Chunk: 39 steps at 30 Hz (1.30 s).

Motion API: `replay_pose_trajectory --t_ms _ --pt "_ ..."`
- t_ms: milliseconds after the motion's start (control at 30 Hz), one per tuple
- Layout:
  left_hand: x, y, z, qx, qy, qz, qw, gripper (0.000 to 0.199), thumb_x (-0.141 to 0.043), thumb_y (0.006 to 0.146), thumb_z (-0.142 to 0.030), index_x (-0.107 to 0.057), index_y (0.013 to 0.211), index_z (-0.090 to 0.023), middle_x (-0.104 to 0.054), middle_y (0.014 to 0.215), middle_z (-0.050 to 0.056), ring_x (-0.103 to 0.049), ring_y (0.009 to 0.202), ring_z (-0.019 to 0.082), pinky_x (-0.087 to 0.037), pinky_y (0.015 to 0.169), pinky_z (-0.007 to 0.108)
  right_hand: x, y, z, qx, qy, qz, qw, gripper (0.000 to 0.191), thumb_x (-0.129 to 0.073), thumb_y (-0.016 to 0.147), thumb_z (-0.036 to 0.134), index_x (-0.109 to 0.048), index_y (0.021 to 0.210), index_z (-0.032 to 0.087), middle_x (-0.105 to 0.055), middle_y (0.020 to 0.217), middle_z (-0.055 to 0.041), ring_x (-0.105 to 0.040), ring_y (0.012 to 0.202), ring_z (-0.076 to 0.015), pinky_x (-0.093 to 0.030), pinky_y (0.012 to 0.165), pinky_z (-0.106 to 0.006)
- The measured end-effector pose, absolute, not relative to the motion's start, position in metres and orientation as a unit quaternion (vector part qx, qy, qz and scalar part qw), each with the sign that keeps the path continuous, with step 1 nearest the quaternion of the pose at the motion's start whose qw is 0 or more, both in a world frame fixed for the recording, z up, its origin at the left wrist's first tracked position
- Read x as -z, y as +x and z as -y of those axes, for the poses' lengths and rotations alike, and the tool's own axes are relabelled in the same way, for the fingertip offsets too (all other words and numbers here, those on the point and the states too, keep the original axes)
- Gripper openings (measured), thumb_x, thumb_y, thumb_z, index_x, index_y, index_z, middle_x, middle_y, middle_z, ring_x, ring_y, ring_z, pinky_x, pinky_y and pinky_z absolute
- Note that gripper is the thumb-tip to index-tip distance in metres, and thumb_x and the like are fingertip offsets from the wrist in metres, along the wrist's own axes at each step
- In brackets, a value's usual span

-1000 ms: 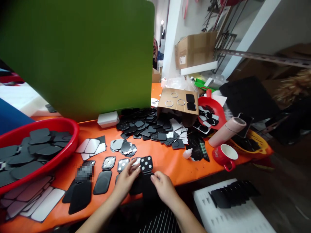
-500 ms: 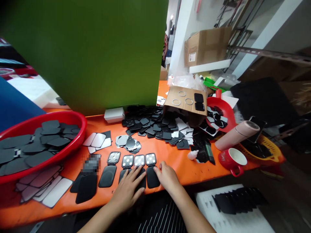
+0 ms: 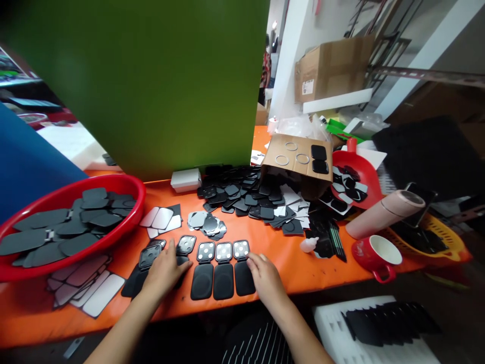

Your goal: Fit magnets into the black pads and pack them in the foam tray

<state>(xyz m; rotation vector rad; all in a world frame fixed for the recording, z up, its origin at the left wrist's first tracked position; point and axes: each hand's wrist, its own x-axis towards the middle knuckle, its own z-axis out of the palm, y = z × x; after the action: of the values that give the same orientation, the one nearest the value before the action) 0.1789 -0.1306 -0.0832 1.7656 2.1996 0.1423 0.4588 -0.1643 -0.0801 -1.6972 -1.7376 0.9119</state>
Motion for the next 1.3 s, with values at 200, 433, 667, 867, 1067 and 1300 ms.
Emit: replay_pose_trajectory --t_ms 200,433,667,867,1067,1300 --pt "0.08 0.169 0.12 -0.083 0.592 -0.77 0.221 0.058 -0.064 0.054 -0.045 -0.05 0.1 -0.013 -0.06 0.097 0.018 -0.054 0.094 0.037 -0.038 0.071 0.038 0.073 0.434 0.172 -0.348 -0.607 0.664 0.263 0.032 -0.033 0.087 0.029 -0.052 0.11 0.016 -0.055 0.109 -0.0093 -0.049 0.102 -0.0192 -0.037 0.088 -0.031" --pt "0.06 0.181 0.139 -0.225 0.578 -0.681 0.391 0.039 -0.044 0.075 -0.04 -0.044 0.108 -0.018 -0.063 0.099 0.007 -0.06 0.092 0.022 -0.045 0.075 0.03 0.046 0.39 0.174 -0.343 -0.525 0.732 0.268 0.023 -0.037 0.088 0.025 -0.055 0.102 0.023 -0.058 0.099 -0.0039 -0.05 0.095 -0.0172 -0.038 0.082 -0.028" --pt "0.052 0.211 0.183 -0.372 0.451 -0.562 0.585 0.048 -0.055 0.071 -0.031 -0.046 0.116 -0.015 -0.057 0.116 0.009 -0.049 0.109 0.026 -0.039 0.09 0.036 0.033 0.352 0.163 -0.245 -0.536 0.768 0.25 0.017 -0.036 0.088 0.025 -0.052 0.087 0.019 -0.058 0.086 -0.0034 -0.051 0.083 -0.0176 -0.037 0.074 -0.029" --pt "0.045 0.223 0.194 -0.307 0.589 -0.601 0.444 0.038 -0.044 0.079 -0.031 -0.049 0.114 -0.017 -0.054 0.119 0.01 -0.048 0.11 0.026 -0.035 0.093 0.039 0.023 0.354 0.166 -0.16 -0.538 0.802 0.205 0.018 -0.034 0.088 0.024 -0.05 0.083 0.019 -0.056 0.082 -0.0051 -0.049 0.082 -0.0196 -0.034 0.076 -0.033" --pt "0.037 0.229 0.196 -0.274 0.619 -0.59 0.44 0.038 -0.035 0.083 -0.028 -0.047 0.117 -0.016 -0.055 0.117 0.012 -0.049 0.109 0.025 -0.039 0.09 0.038 0.013 0.365 0.167 -0.222 -0.492 0.812 0.222 0.023 -0.043 0.082 0.041 -0.049 0.084 0.018 -0.054 0.084 -0.0048 -0.046 0.08 -0.0184 -0.035 0.073 -0.03" --pt "0.036 0.235 0.198 -0.32 0.591 -0.559 0.486 0.036 -0.038 0.082 -0.03 -0.051 0.111 -0.014 -0.059 0.108 0.013 -0.053 0.102 0.026 -0.043 0.085 0.039 0.02 0.358 0.163 -0.263 -0.45 0.803 0.29 0.018 -0.046 0.08 0.031 -0.047 0.068 0.018 -0.048 0.068 0.0002 -0.044 0.068 -0.0132 -0.032 0.064 -0.025"
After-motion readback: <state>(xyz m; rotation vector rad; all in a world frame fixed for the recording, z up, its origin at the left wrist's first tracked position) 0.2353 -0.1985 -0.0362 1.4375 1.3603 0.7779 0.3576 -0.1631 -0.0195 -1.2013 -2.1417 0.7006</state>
